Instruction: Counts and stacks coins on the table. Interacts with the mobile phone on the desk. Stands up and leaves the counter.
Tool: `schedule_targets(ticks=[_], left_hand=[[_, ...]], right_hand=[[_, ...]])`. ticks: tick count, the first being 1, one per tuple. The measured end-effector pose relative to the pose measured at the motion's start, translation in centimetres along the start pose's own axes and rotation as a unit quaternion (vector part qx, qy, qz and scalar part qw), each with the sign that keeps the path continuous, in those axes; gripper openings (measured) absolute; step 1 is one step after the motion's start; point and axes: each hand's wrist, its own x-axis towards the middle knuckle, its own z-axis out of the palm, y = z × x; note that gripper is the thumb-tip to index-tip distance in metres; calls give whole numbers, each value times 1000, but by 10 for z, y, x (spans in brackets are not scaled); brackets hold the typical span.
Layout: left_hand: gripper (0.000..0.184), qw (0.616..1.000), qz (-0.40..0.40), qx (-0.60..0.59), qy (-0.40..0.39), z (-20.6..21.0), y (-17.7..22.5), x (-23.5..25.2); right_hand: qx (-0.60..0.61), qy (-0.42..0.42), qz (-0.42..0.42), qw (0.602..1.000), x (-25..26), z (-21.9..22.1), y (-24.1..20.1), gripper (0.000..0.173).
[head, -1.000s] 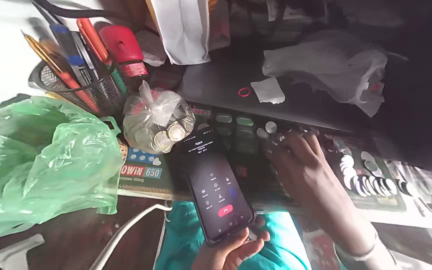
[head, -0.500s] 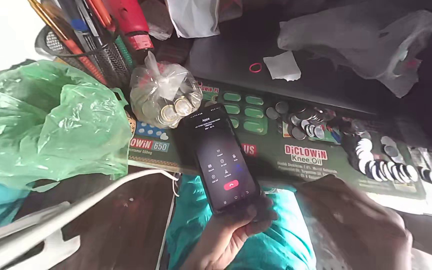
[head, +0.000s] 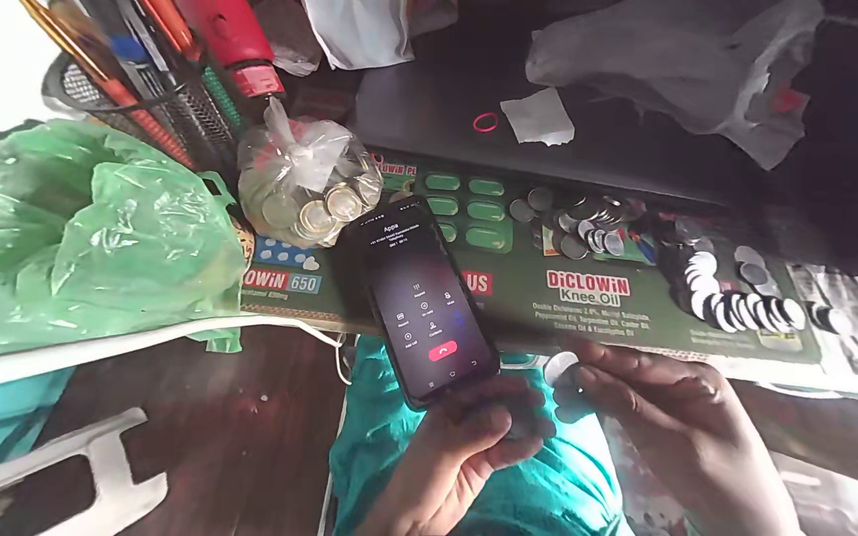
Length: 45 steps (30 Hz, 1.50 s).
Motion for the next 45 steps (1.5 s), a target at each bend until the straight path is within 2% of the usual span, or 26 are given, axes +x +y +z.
schedule_targets(ticks=[4, 9, 16, 20, 22, 24, 26, 27, 30, 32, 34, 38, 39, 40, 42, 44, 45], left_hand=[[29, 1000, -2, 2, 12, 1, 0, 0], [28, 999, -1, 18, 32, 5, 2, -1], [30, 999, -2, 38, 26, 3, 0, -1], [31, 999, -9, 37, 11, 1, -1, -1], [30, 999, -11, 30, -3, -1, -1, 0], [30, 1000, -13, 22, -8, -2, -2, 1], [30, 1000, -14, 15, -17, -3, -4, 2], [30, 1000, -16, 15, -19, -3, -4, 3], [30, 999, -23, 22, -19, -3, -2, 2], [30, 999, -17, 26, -11, -5, -1, 1], [30, 1000, -10, 29, 6, -4, 0, 1], [30, 999, -15, 23, 26, -4, 1, 1], [30, 999, -18, 22, 24, -4, 1, 2], [30, 999, -20, 22, 20, -4, 1, 2], [29, 999, -21, 28, 19, -4, 1, 3], [30, 999, -22, 28, 15, -6, -1, 4], [30, 999, -23, 30, 15, -6, -2, 5]], right_hand=[[-106, -6, -21, 994, -1, 0, -1, 19], [-257, -66, -61, 962, -1, -2, -1, 14], [-367, -99, -89, 921, -3, 2, 0, 12], [-412, -86, -148, 895, 4, -1, -3, 14], [-473, -13, -184, 862, 15, -7, -10, 18], [-567, 67, -212, 793, 34, -14, -14, 22], [-652, 87, -189, 729, 54, -21, -15, 29], [-673, 75, -175, 715, 60, -23, -14, 32], [-683, 34, -169, 710, 58, -16, -10, 37], [-667, 11, -175, 724, 43, -8, -6, 46], [-647, 0, -190, 738, 28, -9, -2, 48], [-600, -18, -279, 749, 8, -27, 7, 18], [-588, -16, -301, 750, 4, -34, 7, 16], [-583, 8, -311, 750, 0, -41, 5, 14], [-608, 124, -290, 728, -3, -61, -8, 9], [-667, 234, -236, 666, -1, -87, -24, 16], [-693, 257, -196, 644, 1, -98, -31, 19]])
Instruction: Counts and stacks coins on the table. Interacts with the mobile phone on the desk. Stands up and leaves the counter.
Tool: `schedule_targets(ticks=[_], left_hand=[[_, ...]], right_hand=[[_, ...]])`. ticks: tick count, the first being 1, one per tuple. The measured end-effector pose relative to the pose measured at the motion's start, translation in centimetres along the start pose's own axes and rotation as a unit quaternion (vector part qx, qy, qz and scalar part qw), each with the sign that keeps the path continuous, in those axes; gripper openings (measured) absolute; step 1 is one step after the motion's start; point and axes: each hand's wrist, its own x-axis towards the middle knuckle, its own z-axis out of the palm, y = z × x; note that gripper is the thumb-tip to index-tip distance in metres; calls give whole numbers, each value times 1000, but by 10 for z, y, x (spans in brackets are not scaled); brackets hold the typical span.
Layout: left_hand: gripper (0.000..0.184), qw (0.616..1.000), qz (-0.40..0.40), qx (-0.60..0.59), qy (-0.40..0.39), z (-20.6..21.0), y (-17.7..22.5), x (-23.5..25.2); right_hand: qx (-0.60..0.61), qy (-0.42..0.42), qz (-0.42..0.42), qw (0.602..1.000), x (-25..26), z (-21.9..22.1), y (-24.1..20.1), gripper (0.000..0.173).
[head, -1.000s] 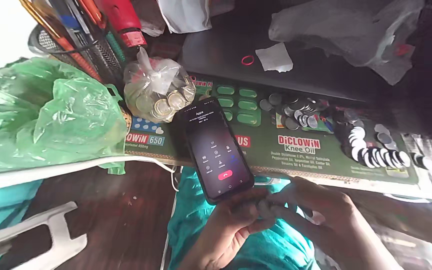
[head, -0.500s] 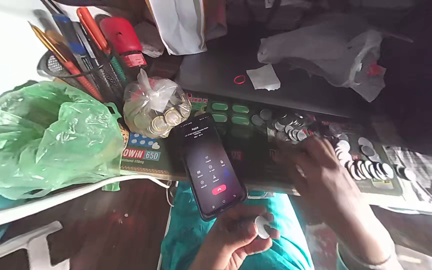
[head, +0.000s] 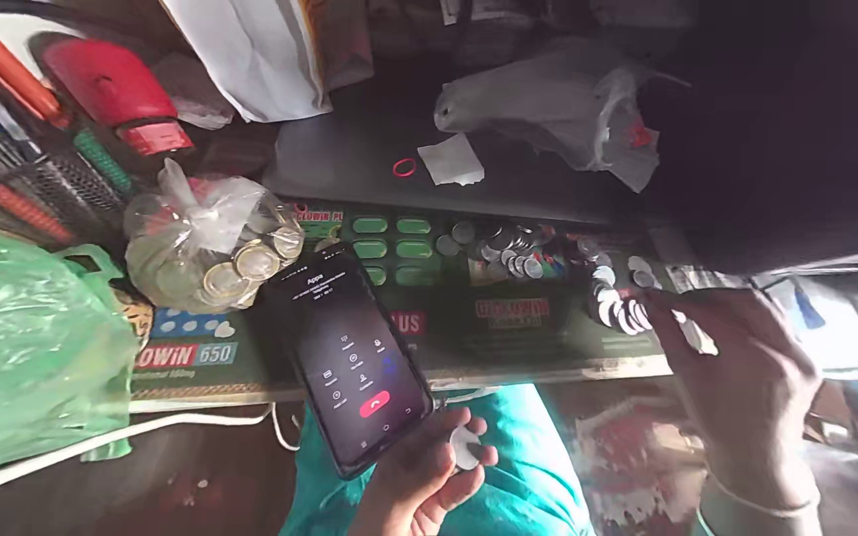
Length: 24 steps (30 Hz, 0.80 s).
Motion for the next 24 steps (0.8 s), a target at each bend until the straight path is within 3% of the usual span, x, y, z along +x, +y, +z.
schedule_targets(ticks=[4, 10, 15, 20, 24], left_hand=[[29, 1000, -3, 7, -4, 1, -2, 2], [29, 1000, -5, 1, 1, 1, -4, 3], [29, 1000, 3, 7, 5, 2, -3, 0], [29, 1000, 10, 7, 9, 1, -3, -3], [29, 1000, 2, 6, 11, 2, -4, -2]], right_hand=[[-31, -79, 26, 996, 11, 0, 16, 26], [89, -89, -49, 991, 27, 30, -40, 28], [53, -135, -93, 985, 46, 55, -49, 28], [111, -102, -52, 987, 41, 39, -48, 28], [122, -143, -18, 982, 35, 32, -49, 27]])
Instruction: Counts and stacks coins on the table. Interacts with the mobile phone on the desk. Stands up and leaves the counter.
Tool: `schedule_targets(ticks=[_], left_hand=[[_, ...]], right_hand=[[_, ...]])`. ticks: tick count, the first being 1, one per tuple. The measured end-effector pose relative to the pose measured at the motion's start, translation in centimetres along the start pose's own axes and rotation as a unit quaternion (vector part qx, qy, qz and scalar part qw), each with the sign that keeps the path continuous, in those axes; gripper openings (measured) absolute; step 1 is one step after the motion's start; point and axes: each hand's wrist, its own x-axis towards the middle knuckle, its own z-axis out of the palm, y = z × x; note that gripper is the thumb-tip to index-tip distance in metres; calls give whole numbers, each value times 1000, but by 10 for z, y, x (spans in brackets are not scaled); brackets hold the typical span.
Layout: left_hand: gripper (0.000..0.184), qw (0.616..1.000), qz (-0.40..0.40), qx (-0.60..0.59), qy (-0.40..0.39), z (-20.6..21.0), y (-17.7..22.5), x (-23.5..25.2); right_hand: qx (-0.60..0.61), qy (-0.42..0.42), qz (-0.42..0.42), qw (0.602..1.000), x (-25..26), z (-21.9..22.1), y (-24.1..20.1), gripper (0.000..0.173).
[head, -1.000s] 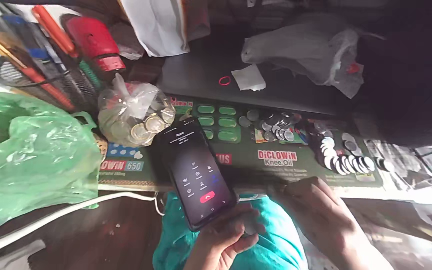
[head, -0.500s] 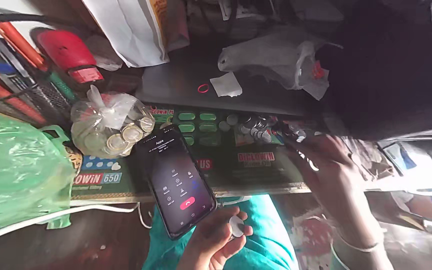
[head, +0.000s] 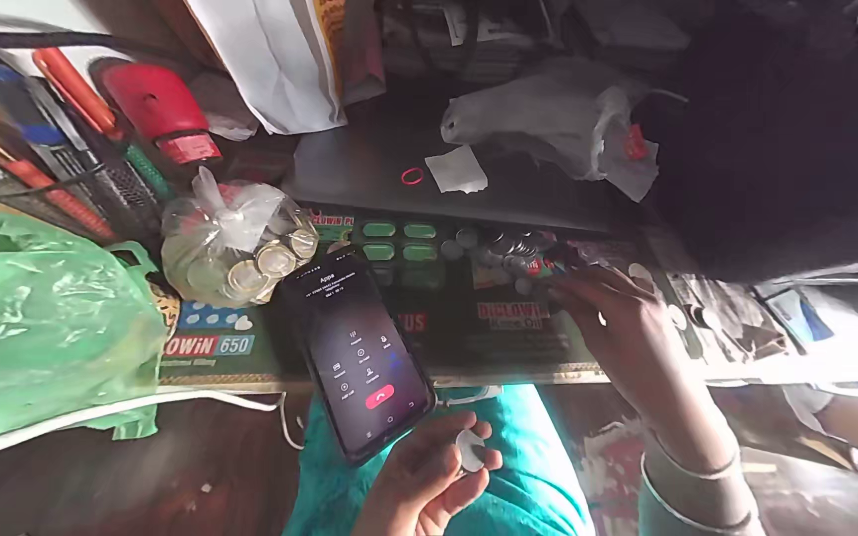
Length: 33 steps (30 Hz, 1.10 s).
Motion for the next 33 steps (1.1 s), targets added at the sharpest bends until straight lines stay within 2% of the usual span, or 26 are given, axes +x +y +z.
schedule_targets(ticks=[5, 10, 12, 17, 21, 27, 33], left_hand=[[29, 1000, 2, -3, -17, 0, -1, -1], [29, 1000, 4, -7, -11, 0, -2, 0], [29, 1000, 5, -8, -18, -1, -2, -1], [29, 1000, 0, -21, -16, -2, -2, 1], [29, 1000, 0, -23, -18, -2, -2, 1], [29, 999, 2, -32, -22, -2, 1, 0], [28, 1000, -7, 0, -15, 0, 2, 0]], right_hand=[[-20, 32, -2, 999, 3, 2, -2, 27], [-48, -38, -30, 998, 7, 3, -4, 29], [-60, -41, -39, 997, 6, 3, -7, 27], [-24, -2, -21, 999, 8, 16, -13, 25], [-54, 6, -5, 998, 9, 20, -25, 28], [-107, 35, -24, 993, 17, 17, -26, 24], [-82, -14, -102, 991, 24, 15, -14, 25]])
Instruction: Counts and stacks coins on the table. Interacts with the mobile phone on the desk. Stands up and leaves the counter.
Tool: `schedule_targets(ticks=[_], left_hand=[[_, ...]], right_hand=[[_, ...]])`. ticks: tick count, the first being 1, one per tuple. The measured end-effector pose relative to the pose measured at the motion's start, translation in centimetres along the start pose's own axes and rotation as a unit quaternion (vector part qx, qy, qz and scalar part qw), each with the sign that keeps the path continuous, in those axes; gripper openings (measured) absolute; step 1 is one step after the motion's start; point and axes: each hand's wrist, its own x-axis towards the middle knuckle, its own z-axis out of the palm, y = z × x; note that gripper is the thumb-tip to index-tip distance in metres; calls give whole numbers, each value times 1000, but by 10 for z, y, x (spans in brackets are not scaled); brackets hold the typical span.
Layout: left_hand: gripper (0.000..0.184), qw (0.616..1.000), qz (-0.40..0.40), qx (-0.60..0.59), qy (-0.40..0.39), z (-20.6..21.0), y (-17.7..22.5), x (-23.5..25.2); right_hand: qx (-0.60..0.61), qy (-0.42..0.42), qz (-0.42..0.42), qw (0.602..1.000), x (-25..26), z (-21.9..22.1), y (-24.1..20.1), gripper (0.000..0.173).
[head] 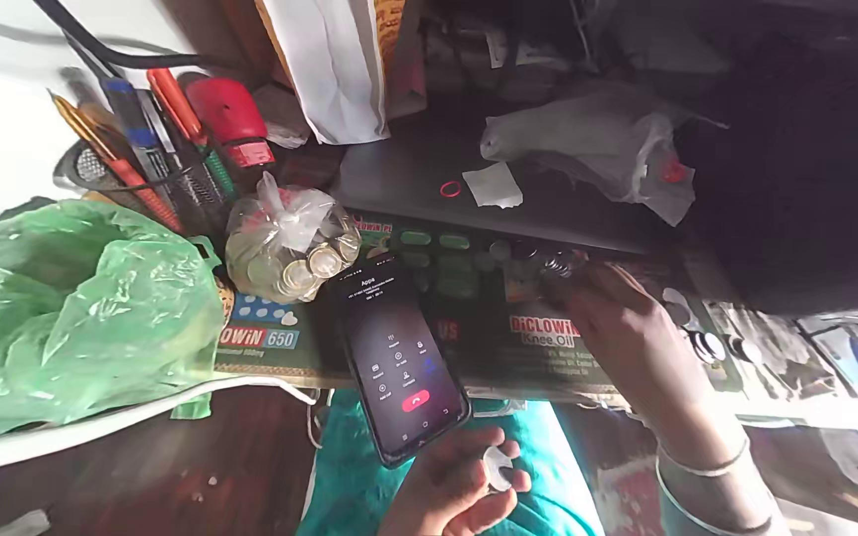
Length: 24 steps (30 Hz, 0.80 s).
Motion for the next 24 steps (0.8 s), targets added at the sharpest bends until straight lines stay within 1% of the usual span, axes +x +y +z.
schedule_targets(ticks=[4, 7, 10, 14, 17, 21, 24], left_hand=[[28, 1000, -4, -5, 13, -1, 1, 0], [28, 1000, -2, -8, 17, -2, 0, 1], [28, 1000, -5, -4, 5, -2, -1, 3], [29, 1000, -10, -3, -2, -2, -2, 3], [28, 1000, -8, -9, 16, -1, -2, 2], [28, 999, -8, -8, 30, -1, 0, 1], [28, 999, -12, -8, 32, -1, 0, 2]], right_hand=[[-47, -8, 8, 999, -15, -11, -8, 25], [-44, -13, 21, 999, -20, -18, -9, 30], [-40, -5, 22, 999, -9, -16, -6, 32], [-40, -8, 0, 999, 0, -3, -9, 28], [-57, -19, -4, 998, -6, -4, -9, 30], [-20, 3, 20, 1000, -19, -23, -4, 32], [-29, 22, 35, 999, -18, -29, 0, 31]])
